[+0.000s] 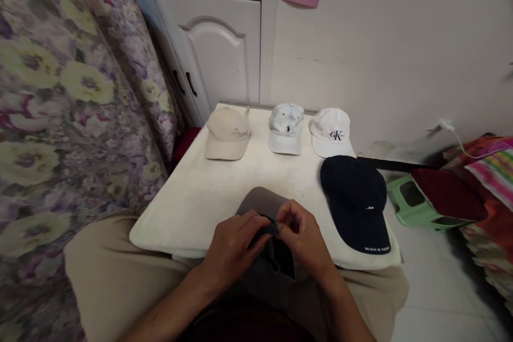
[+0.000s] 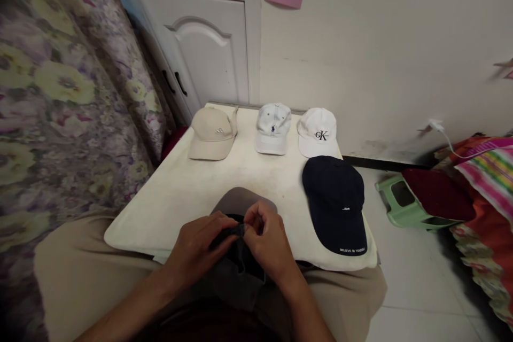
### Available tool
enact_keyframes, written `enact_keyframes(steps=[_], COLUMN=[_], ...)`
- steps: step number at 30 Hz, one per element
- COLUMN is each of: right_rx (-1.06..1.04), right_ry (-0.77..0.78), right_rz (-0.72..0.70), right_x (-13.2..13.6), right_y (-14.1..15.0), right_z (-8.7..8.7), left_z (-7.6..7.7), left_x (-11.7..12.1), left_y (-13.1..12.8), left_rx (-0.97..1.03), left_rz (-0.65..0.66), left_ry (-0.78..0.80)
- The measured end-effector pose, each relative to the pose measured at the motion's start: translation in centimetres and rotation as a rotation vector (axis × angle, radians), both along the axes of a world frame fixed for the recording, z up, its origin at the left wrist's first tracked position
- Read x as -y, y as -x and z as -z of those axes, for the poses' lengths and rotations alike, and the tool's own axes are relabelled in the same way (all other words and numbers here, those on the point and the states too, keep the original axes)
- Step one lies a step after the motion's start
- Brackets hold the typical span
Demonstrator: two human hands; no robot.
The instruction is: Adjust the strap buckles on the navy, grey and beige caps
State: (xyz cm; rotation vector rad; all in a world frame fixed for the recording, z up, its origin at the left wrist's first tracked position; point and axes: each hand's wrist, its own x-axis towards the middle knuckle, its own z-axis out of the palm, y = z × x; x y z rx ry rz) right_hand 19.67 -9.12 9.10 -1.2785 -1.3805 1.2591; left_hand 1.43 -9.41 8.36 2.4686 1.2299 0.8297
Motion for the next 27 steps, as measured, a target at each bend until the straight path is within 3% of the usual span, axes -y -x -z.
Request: enact_keyframes(steps=[15,27], right_rx=[0.224,0.198], right_ry=[-0.06,-0.029], right_rz=[-0.044,-0.162], right_x=[-0.2,-0.8], right_y=[-0.3,-1.1], right_z=[-0.1,-0.1], left_z=[-0.1,-0.2], left_x=[-0.1,0.0], left_y=[-0.3,-0.3], left_rx=[-0.129,-0.128], left_rz=[0.011,0.0], left_ry=[-0.066,-0.028])
